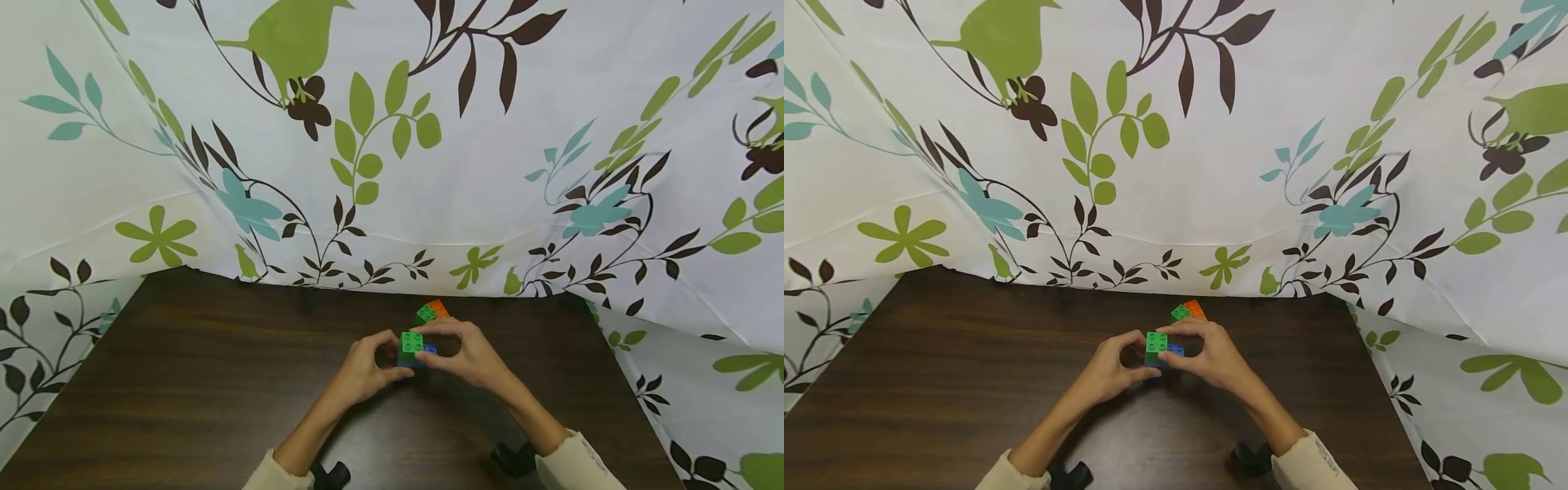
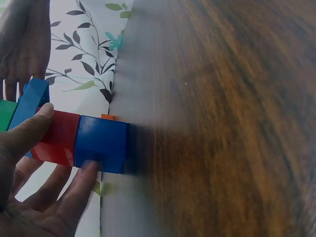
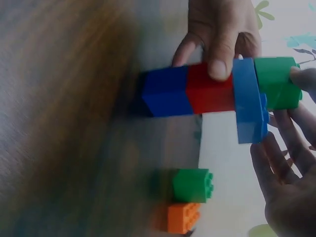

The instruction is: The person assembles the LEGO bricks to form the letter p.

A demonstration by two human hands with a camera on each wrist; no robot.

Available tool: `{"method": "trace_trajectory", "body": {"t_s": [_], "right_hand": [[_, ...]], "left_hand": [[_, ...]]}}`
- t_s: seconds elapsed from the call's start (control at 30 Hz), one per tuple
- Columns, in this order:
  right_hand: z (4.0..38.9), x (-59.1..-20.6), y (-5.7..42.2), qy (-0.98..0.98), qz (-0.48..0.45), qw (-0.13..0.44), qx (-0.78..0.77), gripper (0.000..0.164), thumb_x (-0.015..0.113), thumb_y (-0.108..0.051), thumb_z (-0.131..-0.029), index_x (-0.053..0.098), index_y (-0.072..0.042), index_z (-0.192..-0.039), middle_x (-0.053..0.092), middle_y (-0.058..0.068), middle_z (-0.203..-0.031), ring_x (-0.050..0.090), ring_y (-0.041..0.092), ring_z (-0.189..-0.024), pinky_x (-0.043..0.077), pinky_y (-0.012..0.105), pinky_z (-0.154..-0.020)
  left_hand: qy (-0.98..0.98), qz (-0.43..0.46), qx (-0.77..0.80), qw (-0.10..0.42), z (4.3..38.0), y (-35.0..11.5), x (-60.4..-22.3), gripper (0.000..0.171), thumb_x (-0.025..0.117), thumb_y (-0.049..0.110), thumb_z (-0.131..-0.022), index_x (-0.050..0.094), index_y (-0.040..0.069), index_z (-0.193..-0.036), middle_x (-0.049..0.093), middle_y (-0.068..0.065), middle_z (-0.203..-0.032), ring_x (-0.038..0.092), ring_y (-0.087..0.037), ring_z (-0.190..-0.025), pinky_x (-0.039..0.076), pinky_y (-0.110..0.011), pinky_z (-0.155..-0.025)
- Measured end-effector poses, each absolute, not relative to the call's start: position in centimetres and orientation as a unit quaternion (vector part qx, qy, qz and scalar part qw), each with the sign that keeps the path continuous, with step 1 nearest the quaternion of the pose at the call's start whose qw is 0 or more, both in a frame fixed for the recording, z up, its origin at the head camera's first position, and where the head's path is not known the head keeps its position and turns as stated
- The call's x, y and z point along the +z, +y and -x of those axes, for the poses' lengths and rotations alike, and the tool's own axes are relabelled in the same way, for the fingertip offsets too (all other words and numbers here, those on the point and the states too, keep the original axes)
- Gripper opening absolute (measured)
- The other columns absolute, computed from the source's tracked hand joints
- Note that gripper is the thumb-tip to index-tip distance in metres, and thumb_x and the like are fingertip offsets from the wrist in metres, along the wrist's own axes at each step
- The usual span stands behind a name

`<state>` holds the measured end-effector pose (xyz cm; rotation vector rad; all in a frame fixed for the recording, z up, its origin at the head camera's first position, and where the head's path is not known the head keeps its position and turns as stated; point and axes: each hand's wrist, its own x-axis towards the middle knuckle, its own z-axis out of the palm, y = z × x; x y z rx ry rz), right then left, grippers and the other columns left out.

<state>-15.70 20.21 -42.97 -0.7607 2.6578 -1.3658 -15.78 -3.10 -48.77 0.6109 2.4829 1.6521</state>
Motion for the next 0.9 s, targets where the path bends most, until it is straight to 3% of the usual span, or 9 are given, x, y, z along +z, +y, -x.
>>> {"method": "trace_trajectory", "body": {"t_s": [0.1,0.33,0.47,0.63,0.8,0.9], "right_hand": [[15.5,-43.0,20.1,0.860,0.240,0.035,-0.450,0.036,0.083,-0.019,-0.095,0.077,-0.014,-0.131,0.078,0.005,-0.126,0.070,0.024,-0.114,0.060,0.038,-0.099],[15.4,-42.8,20.5,0.864,0.228,0.039,-0.448,0.038,0.076,-0.023,-0.100,0.074,-0.016,-0.137,0.076,0.001,-0.132,0.067,0.022,-0.121,0.055,0.054,-0.104],[15.8,-43.0,20.8,0.861,0.213,0.016,-0.462,0.030,0.066,-0.021,-0.107,0.075,-0.012,-0.135,0.076,0.003,-0.133,0.068,0.025,-0.124,0.055,0.045,-0.107],[16.7,-43.9,21.3,0.849,0.184,0.004,-0.496,0.030,0.060,-0.016,-0.111,0.074,0.001,-0.131,0.077,0.015,-0.127,0.071,0.036,-0.120,0.057,0.028,-0.102],[17.4,-44.8,21.9,0.862,0.136,0.001,-0.489,0.030,0.067,-0.018,-0.107,0.074,0.001,-0.131,0.077,0.018,-0.128,0.072,0.021,-0.117,0.059,0.032,-0.098],[17.7,-45.2,22.1,0.868,0.112,-0.007,-0.483,0.032,0.071,-0.018,-0.105,0.074,0.000,-0.131,0.077,0.017,-0.126,0.070,0.017,-0.106,0.059,0.029,-0.088]], "left_hand": [[0.814,-0.202,0.543,0.038,15.8,-3.2,-48.8,0.031,0.096,0.016,-0.080,0.071,0.013,-0.099,0.079,-0.006,-0.100,0.074,-0.024,-0.097,0.062,-0.052,-0.089],[0.817,-0.199,0.540,0.042,15.8,-3.1,-49.0,0.032,0.096,0.017,-0.081,0.070,0.014,-0.101,0.079,-0.006,-0.102,0.074,-0.023,-0.097,0.062,-0.053,-0.089],[0.822,-0.203,0.530,0.042,15.8,-3.0,-49.0,0.033,0.096,0.018,-0.081,0.070,0.014,-0.102,0.078,-0.006,-0.100,0.073,-0.022,-0.096,0.061,-0.052,-0.087],[0.826,-0.211,0.521,0.039,15.9,-3.1,-48.8,0.033,0.096,0.018,-0.081,0.071,0.014,-0.103,0.078,-0.005,-0.099,0.072,-0.022,-0.096,0.061,-0.050,-0.086],[0.829,-0.223,0.511,0.036,15.9,-3.2,-48.8,0.035,0.095,0.018,-0.082,0.073,0.013,-0.109,0.078,-0.005,-0.101,0.073,-0.024,-0.097,0.062,-0.050,-0.087],[0.830,-0.228,0.508,0.034,15.9,-3.2,-48.8,0.036,0.095,0.017,-0.083,0.074,0.013,-0.111,0.078,-0.005,-0.102,0.072,-0.024,-0.097,0.061,-0.049,-0.087]]}}
